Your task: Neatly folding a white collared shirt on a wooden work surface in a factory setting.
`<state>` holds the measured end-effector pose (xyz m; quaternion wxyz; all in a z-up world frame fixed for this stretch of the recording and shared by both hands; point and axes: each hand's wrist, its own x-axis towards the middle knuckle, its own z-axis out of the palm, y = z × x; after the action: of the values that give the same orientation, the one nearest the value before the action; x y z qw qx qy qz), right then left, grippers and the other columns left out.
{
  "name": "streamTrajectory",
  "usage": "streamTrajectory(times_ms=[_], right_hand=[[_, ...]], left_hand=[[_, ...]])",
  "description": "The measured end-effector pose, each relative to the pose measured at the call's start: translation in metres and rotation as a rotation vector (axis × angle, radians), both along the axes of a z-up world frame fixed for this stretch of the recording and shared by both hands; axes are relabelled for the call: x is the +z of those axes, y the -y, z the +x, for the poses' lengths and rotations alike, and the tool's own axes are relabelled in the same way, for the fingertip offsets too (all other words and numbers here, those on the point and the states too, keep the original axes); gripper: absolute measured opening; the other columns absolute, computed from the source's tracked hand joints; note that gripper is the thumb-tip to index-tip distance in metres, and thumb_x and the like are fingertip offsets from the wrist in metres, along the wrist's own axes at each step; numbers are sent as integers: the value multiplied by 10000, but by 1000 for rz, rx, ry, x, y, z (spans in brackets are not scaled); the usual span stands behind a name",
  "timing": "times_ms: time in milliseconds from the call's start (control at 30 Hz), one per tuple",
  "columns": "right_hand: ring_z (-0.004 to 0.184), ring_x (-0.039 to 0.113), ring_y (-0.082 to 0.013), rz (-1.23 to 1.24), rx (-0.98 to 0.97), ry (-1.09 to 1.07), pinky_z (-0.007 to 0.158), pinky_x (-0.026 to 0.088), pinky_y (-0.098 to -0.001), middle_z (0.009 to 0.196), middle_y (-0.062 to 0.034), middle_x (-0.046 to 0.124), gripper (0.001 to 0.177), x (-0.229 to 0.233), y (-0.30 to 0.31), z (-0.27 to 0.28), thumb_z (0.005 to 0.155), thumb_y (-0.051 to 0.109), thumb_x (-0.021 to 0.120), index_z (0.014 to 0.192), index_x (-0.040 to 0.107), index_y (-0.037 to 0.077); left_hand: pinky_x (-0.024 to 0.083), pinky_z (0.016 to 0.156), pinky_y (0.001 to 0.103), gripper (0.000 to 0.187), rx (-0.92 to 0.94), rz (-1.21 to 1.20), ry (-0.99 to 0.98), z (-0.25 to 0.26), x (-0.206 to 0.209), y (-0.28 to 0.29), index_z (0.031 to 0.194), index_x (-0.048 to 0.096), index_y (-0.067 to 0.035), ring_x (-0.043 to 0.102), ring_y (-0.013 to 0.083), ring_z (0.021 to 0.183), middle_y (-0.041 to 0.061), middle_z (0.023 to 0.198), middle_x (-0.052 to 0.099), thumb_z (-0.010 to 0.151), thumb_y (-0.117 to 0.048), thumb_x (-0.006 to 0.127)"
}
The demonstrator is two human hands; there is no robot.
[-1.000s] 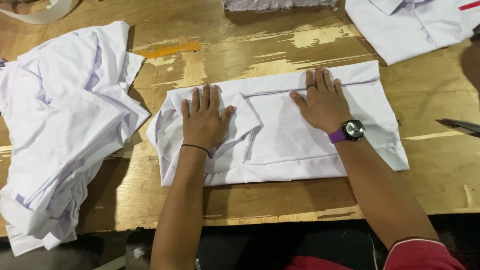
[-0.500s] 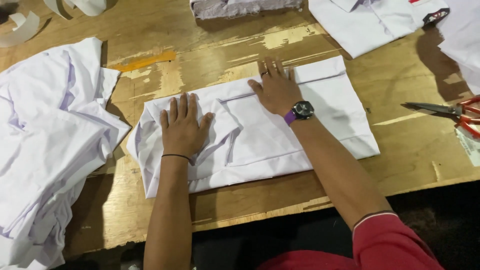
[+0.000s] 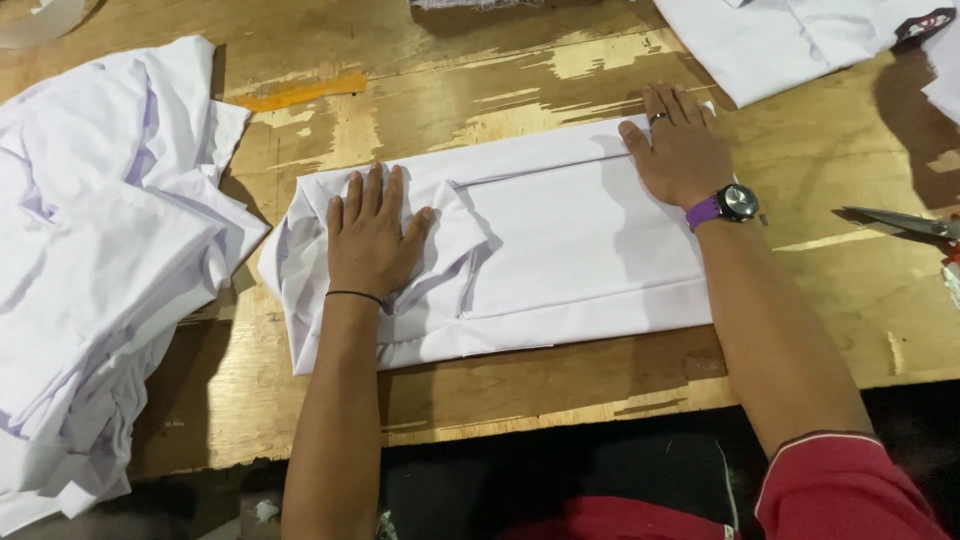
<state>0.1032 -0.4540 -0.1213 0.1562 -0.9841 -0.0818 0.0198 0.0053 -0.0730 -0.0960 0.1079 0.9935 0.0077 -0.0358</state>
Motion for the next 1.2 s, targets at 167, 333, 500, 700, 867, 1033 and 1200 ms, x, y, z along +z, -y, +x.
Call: streamTrajectory(times_ms=[167,333,500,700,867,1033,1200], right_hand=[[1556,152,-304,-12,7,25,1235,143,-531,1699,-118,228,810,-4,3,1,1052,588,119,1626,242,30],[1552,160,-336,-7,35,36,1228,154,-547,1698,-138,229,787,-5,2,0,1064,561,137,1627,239,21],[1555,144,-328,-2,9,-1,1242,133,-535,1703,-136,210,766,6,-4,-5,1068,535,149,1627,227,17],[1550,167,-352,-16,19,32,1230,142,-554,1695,-160,238,753,-2,1,-3,1077,521,165,1621,271,11],[1555,158,-321,-12,3,16,1237,133,-532,1700,-127,231,741,4,-2,-5,1071,518,165,1627,261,36],[1563,127,-332,-8,-7,-11,1248,112,-535,1708,-131,195,757,4,-2,-5,1061,530,144,1633,225,41],[1511,271,-350,99,45,24,1206,177,-608,1640,-171,349,621,7,9,1,1073,383,330,1565,388,9]], left_hand=[[39,1240,543,773,-7,4,14,0,-3,-1,1630,223,-203,90,326,1572,78,1713,164,995,-644,229],[41,1238,550,770,-7,13,9,-1,-4,-2,1628,222,-185,92,335,1571,95,1711,166,1001,-632,224],[19,1248,536,827,77,2,53,0,-1,-2,1637,193,-180,23,347,1575,122,1716,115,984,-676,297],[3,1261,494,896,219,-7,-10,6,4,-22,1646,126,-169,17,333,1582,164,1715,73,952,-734,173],[40,1255,489,925,202,-3,13,9,5,-24,1644,154,-178,58,336,1577,162,1711,105,930,-766,172],[19,1257,495,922,184,-48,-5,2,8,-22,1651,100,-186,20,337,1584,156,1720,66,935,-757,207],[-26,1196,685,720,154,-2,102,-55,42,22,1643,148,-180,-35,415,1558,124,1721,74,1050,-499,403]])
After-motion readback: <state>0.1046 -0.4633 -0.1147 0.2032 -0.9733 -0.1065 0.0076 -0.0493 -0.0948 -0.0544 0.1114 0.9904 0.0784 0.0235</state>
